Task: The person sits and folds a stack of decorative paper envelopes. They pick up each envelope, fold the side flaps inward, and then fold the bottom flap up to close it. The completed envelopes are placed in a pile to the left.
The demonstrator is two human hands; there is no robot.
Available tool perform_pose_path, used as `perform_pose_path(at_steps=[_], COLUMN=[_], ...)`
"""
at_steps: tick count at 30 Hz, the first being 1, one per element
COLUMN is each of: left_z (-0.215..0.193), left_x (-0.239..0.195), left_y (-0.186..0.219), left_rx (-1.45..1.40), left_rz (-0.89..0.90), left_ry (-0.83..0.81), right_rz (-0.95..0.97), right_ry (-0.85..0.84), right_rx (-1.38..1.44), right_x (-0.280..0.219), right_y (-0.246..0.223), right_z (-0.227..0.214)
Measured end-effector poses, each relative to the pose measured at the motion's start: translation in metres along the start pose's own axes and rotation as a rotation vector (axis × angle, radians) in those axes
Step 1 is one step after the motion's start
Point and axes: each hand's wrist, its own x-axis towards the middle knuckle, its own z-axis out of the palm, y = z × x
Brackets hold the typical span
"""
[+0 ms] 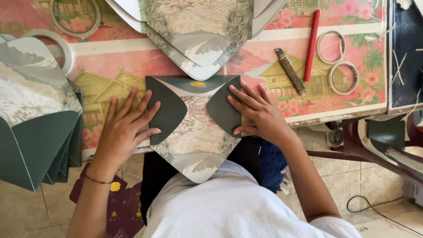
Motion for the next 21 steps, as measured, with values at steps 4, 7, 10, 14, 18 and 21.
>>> perform_pose_path(at_steps=[4,7,10,14,18,21], left_z=[0.024,0.039,0.048,0.053,0.041,0.032], left_x=[0.009,0.016,0.021,0.028,0.03,0.036], left_y=[0.012,0.029,0.035,0.044,0.048,0.037], left_rx=[0.06,0.109,0.052,-0.052,-0.012,0.106], left_rz=[-0.143,-0.388,-0.564,-0.517,-0.503,-0.489], left_ry=[0.238,0.424,0.486,0.568,0.511,0.394], right_rz=[0.075,0.202,0.298,0.262,0.143,0.095], right_ry=[0.198,0.307,0.224,0.037,-0.009,-0.058], right_rx=[0.009,0.017,0.036,0.102,0.144,0.16], right_x=[0.006,0.021,0.04,0.058,0.074,0.076], right_y=[0.009,0.013,0.008,0.022,0.01,0.007], right_z=[0.015,0.012,-0.009,-0.017,-0.035,-0.042])
